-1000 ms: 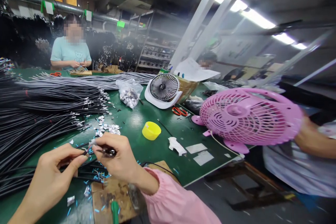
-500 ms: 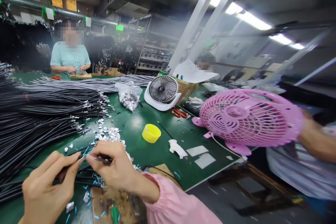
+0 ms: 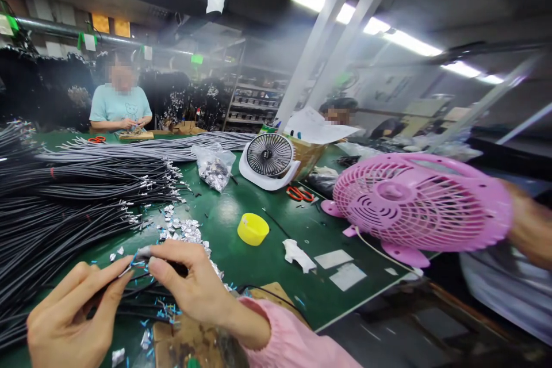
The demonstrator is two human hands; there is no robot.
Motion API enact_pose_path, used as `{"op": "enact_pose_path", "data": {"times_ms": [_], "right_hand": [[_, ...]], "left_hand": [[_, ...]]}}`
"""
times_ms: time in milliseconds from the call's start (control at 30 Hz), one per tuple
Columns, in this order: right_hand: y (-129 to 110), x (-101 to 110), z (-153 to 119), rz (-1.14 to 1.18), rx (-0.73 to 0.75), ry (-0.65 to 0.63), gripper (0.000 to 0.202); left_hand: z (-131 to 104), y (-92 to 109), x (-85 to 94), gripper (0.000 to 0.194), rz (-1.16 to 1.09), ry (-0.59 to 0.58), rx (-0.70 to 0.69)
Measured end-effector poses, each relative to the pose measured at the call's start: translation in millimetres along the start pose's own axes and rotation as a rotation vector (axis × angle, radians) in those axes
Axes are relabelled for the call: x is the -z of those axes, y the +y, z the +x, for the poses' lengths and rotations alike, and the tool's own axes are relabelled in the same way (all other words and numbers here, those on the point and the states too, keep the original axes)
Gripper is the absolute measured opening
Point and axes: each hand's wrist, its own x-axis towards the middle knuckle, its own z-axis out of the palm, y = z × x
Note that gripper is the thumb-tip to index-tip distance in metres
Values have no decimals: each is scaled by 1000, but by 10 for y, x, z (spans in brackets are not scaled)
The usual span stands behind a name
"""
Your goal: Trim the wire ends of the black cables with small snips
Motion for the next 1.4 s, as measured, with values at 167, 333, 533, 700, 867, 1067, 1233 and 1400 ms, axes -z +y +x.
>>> {"op": "enact_pose_path", "data": {"times_ms": [167,333,533,700,867,1067,1233,1400], "right_hand": [[-65,20,63,-34,69,-48,42],[-31,29,56,-79,82,-109,41],[14,0,14,-79,-7,17,37],[-80,-13,22,-188,8,83,40],[-173,-9,40,-295,101,113,42],[-174,21,50,-296,147,30,47],[-126,28,29,-95,19,54,27],[-117,15,71,-91,96,-13,19]], "left_hand": [[-2,23,5,14,18,-1,-28],[16,-20,6,10,15,12,-66],[46,-140,-5,12,-36,-41,-136],[70,-171,16,22,-76,-105,22],[226,-67,53,58,-66,-340,172],[392,32,79,79,-190,-648,425],[274,-100,105,60,-77,-544,244],[215,-70,60,31,-7,-366,-93]]}}
